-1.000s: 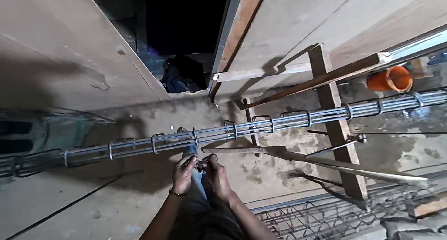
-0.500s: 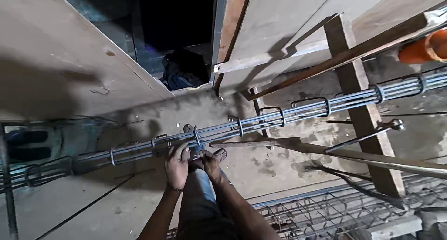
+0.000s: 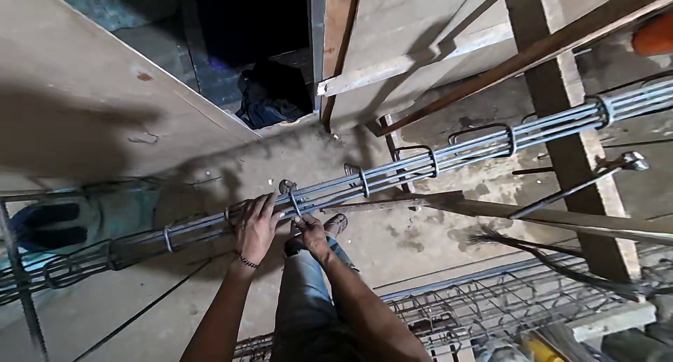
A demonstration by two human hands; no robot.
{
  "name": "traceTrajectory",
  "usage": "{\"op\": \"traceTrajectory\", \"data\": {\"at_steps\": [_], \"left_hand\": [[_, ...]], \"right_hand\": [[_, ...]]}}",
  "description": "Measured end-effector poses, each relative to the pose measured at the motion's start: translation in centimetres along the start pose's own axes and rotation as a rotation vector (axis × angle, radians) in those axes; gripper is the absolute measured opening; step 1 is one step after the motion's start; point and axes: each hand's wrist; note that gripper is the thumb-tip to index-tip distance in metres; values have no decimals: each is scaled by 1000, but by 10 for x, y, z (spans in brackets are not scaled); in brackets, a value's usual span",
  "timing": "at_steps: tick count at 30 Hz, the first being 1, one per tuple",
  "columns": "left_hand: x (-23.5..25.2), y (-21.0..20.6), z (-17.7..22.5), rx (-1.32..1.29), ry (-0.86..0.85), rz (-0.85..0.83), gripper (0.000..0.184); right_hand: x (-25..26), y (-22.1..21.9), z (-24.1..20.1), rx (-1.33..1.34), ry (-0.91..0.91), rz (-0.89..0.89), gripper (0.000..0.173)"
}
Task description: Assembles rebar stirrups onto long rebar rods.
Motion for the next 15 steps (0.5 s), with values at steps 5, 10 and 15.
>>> {"op": "traceTrajectory", "data": {"at_steps": [5, 10, 15], "left_hand": [[-4, -8, -2, 18, -11, 34, 42], [-9, -12, 1, -80, -6, 116, 34], [-13, -24, 19, -235, 26, 285, 20]], "right_hand": [[-2, -10, 2, 111, -6, 50, 16], [-6, -12, 5, 139, 25, 94, 16], [-7, -20, 6, 194, 18, 150, 16]]}}
Point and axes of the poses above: each hand's wrist, its own x-axis towards the middle knuckle, its own y-axis out of the back of the hand, z = x × y, and after that the axes turned 13 degrees about -y, right-handed
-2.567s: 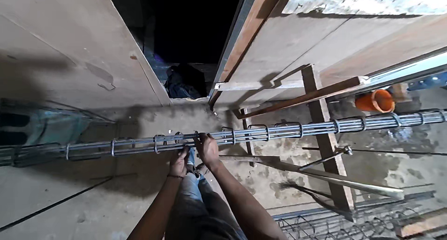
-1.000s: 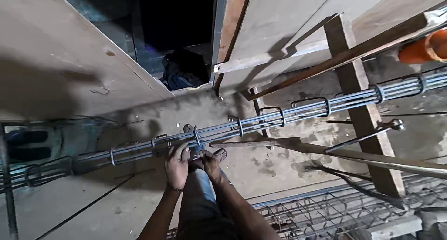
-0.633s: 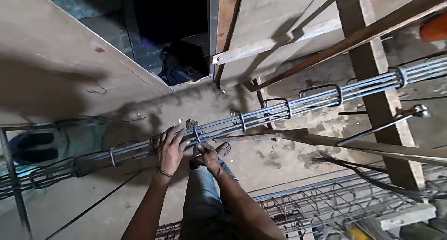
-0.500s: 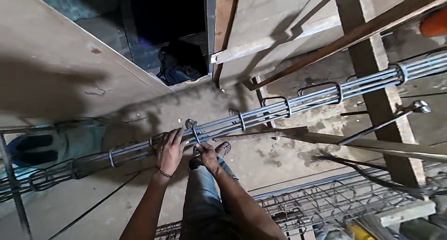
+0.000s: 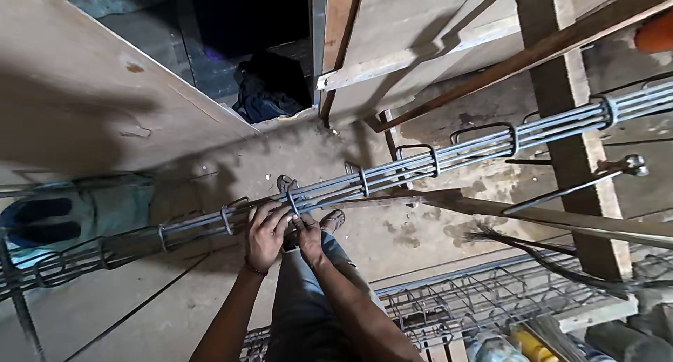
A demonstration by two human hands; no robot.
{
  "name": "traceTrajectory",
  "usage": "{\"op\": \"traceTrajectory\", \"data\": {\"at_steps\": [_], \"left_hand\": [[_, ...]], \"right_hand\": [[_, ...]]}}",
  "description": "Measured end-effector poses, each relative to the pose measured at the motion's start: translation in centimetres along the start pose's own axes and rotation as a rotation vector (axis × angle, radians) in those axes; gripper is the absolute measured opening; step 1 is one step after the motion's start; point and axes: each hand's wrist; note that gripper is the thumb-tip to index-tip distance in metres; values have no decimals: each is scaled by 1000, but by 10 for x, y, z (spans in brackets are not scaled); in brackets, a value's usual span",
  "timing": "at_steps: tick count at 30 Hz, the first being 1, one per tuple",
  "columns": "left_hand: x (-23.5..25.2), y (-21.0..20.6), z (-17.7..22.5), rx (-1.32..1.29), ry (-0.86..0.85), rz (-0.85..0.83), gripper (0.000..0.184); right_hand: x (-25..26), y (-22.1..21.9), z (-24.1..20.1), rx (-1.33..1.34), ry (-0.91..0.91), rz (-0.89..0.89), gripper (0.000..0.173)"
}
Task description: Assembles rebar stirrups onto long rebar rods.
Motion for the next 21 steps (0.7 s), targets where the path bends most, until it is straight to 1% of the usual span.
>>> {"op": "traceTrajectory", "data": {"at_steps": [3, 5, 10, 13, 18, 21], "left_hand": [[2, -6, 8, -46, 105, 46, 16], [4, -8, 10, -53, 141, 79, 14], [7, -8, 11, -17, 115, 78, 13], [5, -9, 10, 4, 100, 92, 14], [11, -8, 12, -45, 109, 158, 15], [9, -8, 13, -132, 162, 104, 17]], "right_hand": [[-3, -3, -4, 35, -16, 4, 16], [-5, -4, -6, 46, -19, 8, 16], [-18, -2, -7, 63, 53, 33, 16], [-23, -8, -10, 75, 40, 57, 16], [-23, -23, -20, 81, 24, 67, 16], [-29, -27, -17, 41, 21, 144, 16]]}}
Point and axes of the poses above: each hand's wrist, its own x-axis towards the middle knuckle, its own y-axis out of the back of the hand, z = x × y, and after that the axes turned 13 degrees about -y, right-handed
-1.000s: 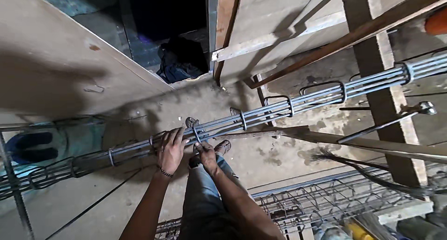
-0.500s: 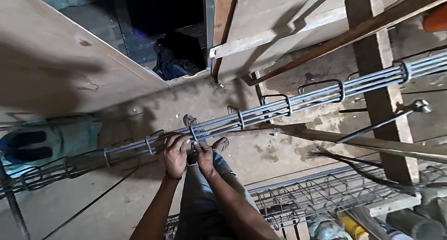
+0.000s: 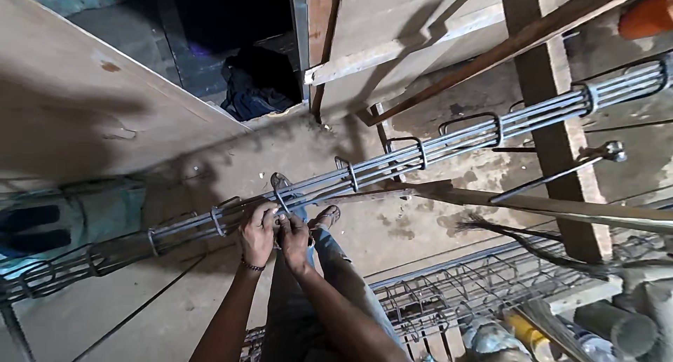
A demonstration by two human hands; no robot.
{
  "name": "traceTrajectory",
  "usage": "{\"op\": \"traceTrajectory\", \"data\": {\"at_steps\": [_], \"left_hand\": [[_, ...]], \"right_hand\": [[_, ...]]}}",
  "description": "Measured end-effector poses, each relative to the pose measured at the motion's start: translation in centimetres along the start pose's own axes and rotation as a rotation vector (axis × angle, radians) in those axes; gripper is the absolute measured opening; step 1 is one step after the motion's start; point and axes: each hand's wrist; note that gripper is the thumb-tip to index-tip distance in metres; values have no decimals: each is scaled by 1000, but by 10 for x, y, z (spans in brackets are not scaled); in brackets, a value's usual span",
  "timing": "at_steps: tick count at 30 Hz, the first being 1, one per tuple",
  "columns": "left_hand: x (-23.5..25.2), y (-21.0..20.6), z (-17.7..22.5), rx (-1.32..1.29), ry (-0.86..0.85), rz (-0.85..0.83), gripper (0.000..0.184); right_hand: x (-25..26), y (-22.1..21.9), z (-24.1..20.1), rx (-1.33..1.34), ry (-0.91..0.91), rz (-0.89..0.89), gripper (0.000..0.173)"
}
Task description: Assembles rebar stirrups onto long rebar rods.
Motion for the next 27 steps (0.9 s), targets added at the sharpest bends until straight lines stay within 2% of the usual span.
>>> {"op": "traceTrajectory", "data": {"at_steps": [4, 8, 9, 12, 14, 16, 19, 20, 21, 22, 25, 27], "left_hand": [[-5, -6, 6, -149, 13, 15, 19], [-3, -10, 19, -211, 139, 8, 47], [-3, -12, 22, -195, 171, 11, 47], [-3, -19, 28, -157, 247, 40, 33], [-5, -23, 26, -141, 230, 65, 27], [-8, -26, 23, -124, 180, 84, 22], [-7, -28, 20, -113, 146, 102, 17], [-8, -28, 20, -111, 140, 107, 15], [-9, -28, 20, -111, 131, 113, 13], [-9, -28, 21, -107, 116, 122, 12], [-9, -30, 22, -78, 80, 159, 11], [-10, -29, 22, -92, 79, 156, 13]], "right_hand": [[-2, 14, 5, -128, 78, 26, 19], [-1, 20, -1, -210, 183, 43, 16], [-2, 20, -3, -230, 195, 55, 16], [-7, 21, -5, -259, 236, 65, 17], [-9, 25, -7, -298, 228, 25, 18], [-17, 35, -20, -494, 149, -18, 23], [-38, 49, -68, -927, -32, -78, 28], [-44, 53, -82, -1055, -28, -84, 26], [-47, 57, -92, -1164, 49, -65, 25], [-47, 60, -98, -1248, 202, -25, 23], [-26, 67, -110, -1399, 779, 162, 19], [-7, 67, -109, -1400, 927, 198, 20]]}}
Point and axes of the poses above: each hand's wrist, its own x-axis towards the middle knuckle, its own y-axis out of the back of the hand, z = x × y, and after that the axes turned 13 degrees about -y, right-handed
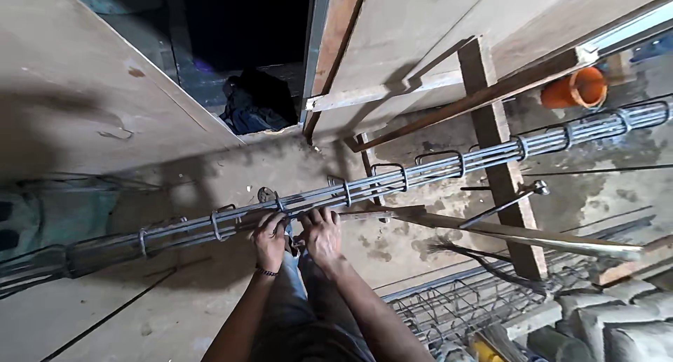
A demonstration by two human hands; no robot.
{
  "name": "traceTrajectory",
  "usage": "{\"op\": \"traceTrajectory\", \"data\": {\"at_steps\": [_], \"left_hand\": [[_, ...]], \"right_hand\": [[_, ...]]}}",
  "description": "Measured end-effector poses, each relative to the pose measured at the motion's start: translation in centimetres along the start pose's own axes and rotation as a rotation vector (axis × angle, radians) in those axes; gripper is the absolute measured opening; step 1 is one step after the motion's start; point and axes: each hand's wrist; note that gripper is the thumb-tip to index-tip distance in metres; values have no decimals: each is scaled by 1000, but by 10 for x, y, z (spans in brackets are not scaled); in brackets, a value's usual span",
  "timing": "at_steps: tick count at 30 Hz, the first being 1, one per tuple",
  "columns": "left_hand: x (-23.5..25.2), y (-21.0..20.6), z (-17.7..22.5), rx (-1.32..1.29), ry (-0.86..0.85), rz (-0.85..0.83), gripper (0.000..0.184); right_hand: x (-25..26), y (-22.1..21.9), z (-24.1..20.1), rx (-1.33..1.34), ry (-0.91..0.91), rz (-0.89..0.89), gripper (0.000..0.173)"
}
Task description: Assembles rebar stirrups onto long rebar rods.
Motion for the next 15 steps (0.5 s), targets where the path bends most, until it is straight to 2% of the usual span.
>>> {"op": "traceTrajectory", "data": {"at_steps": [6, 9, 15], "left_hand": [[-10, 5, -11, -62, -57, -94, 27], [-12, 0, -11, -32, -39, -27, 18], [-17, -1, -12, -1, -42, 22, 16]], "right_hand": [[0, -32, 8, 265, -8, 156, 20], [-4, -44, 15, 369, 83, 225, 22], [-2, -48, 22, 468, 331, 217, 20]]}}
Point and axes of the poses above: each hand's wrist, its own x-axis towards the middle knuckle, its own y-axis out of the back of the hand, z = x × y, and after that the axes turned 13 degrees about -y, right-handed
